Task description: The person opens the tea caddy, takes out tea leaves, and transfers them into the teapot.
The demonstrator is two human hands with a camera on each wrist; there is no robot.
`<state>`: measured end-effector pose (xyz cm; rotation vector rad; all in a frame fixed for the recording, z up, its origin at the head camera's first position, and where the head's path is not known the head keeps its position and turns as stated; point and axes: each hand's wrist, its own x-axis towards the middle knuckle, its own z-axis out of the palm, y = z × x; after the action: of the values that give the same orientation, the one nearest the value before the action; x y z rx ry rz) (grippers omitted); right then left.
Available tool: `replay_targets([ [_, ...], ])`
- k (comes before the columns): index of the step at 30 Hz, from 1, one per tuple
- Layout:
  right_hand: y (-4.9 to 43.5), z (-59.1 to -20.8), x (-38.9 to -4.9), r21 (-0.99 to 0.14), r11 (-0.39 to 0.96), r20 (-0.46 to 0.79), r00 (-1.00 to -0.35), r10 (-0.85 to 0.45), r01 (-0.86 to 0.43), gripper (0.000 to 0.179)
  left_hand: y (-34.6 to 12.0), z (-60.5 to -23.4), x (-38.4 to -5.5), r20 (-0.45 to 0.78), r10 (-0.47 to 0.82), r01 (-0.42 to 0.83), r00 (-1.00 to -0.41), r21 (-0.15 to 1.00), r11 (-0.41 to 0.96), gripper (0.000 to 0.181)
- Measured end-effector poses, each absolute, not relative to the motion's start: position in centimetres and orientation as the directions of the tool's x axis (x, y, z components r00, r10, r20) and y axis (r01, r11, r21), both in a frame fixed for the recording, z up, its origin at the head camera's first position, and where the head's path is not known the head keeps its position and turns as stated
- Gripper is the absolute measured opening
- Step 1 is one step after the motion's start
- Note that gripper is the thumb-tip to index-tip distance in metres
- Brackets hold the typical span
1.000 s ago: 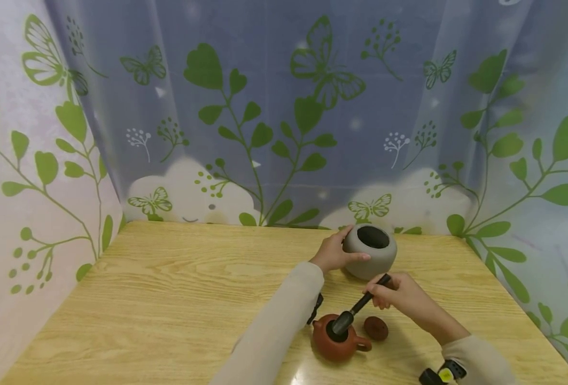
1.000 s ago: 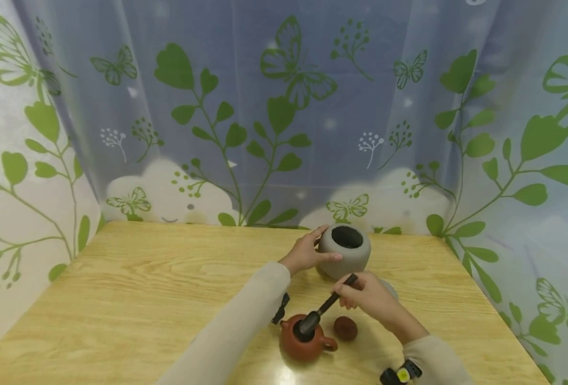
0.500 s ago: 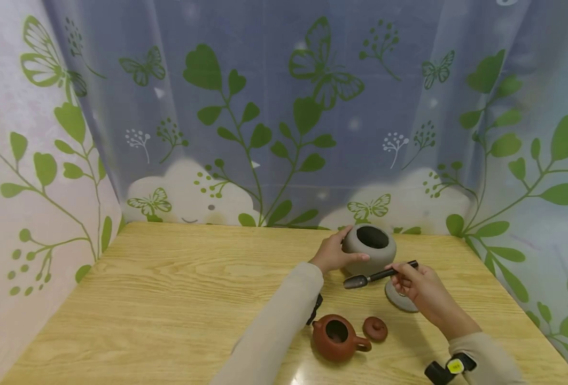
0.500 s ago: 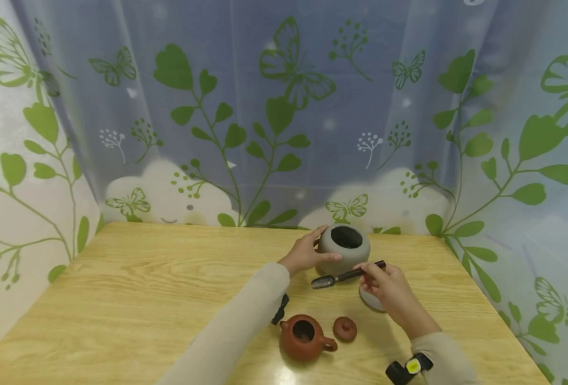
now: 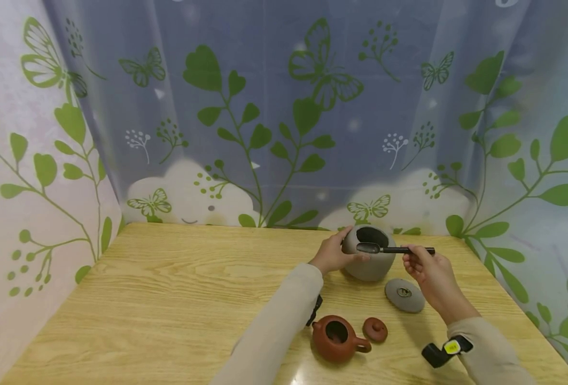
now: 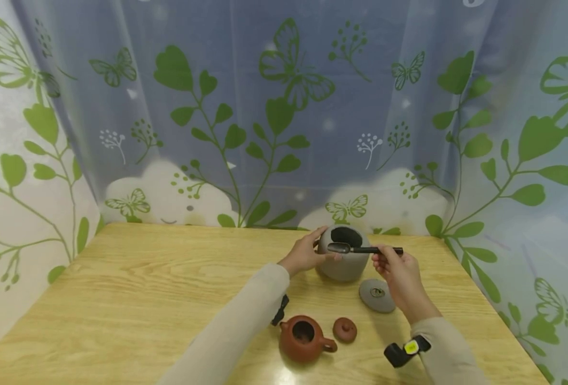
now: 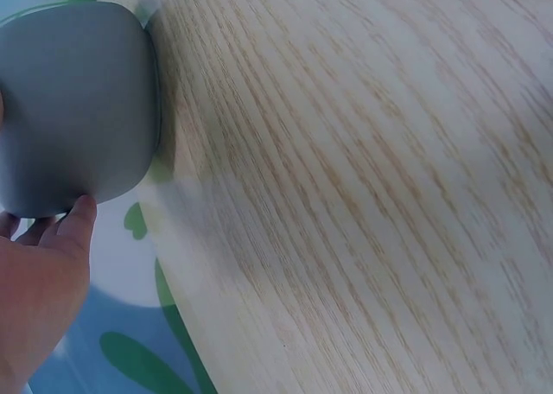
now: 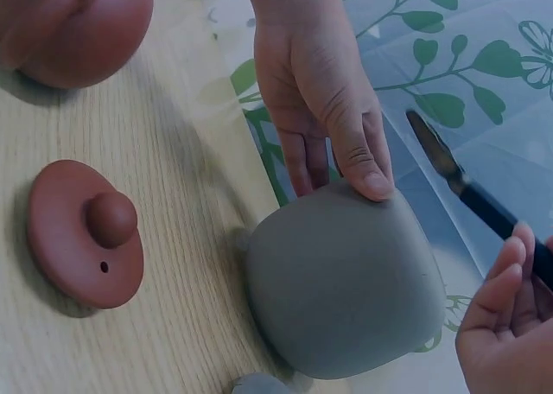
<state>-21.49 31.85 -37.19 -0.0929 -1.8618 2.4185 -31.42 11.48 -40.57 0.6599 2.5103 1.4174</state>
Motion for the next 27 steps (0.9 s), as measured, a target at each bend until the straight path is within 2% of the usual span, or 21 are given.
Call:
replay_targets([
  [7, 31.8, -37.1, -22.6, -0.973, -0.223, 0.01, -0.974, 0.226, -0.062, 0.017, 11.2, -40.4, -31.2, 0.065, 0.475, 0.297, -0.878, 0.852, 0.432, 0.089],
  [10, 31.7, -37.1, -23.0, -0.986, -0.151, 0.02, -0.954, 0.3, -0.068, 0.016, 11.2, -40.4, -31.1, 0.071, 0.477, 0.3, -0.876, 0.854, 0.424, 0.089],
  [12, 31.5, -37.0, -23.4, -0.996, -0.057, 0.041, -0.937, 0.348, -0.064, 0.017, 11.2, -40.4, -31.1, 0.071, 0.477, 0.299, -0.876, 0.856, 0.421, 0.089],
  [16, 31.3, -37.3, -24.0, -0.973, 0.224, 0.139, -0.912, 0.385, -0.053, 0.03, 11.2, -40.5, -31.2, 0.068, 0.476, 0.296, -0.877, 0.857, 0.422, 0.089],
  [19, 31.3, -37.8, -24.4, -0.892, 0.449, 0.233, -0.904, 0.358, -0.052, 0.041, 11.3, -40.7, -31.3, 0.069, 0.473, 0.297, -0.878, 0.855, 0.426, 0.089],
  [21, 31.2, -38.1, -24.6, -0.82, 0.569, 0.294, -0.901, 0.32, -0.065, 0.041, 11.4, -40.8, -31.3, 0.07, 0.473, 0.298, -0.878, 0.854, 0.426, 0.09],
  [27, 30.9, -38.1, -25.1, -0.642, 0.755, 0.405, -0.895, 0.187, -0.133, 0.036, 11.3, -40.6, -31.3, 0.074, 0.476, 0.301, -0.876, 0.855, 0.422, 0.089],
])
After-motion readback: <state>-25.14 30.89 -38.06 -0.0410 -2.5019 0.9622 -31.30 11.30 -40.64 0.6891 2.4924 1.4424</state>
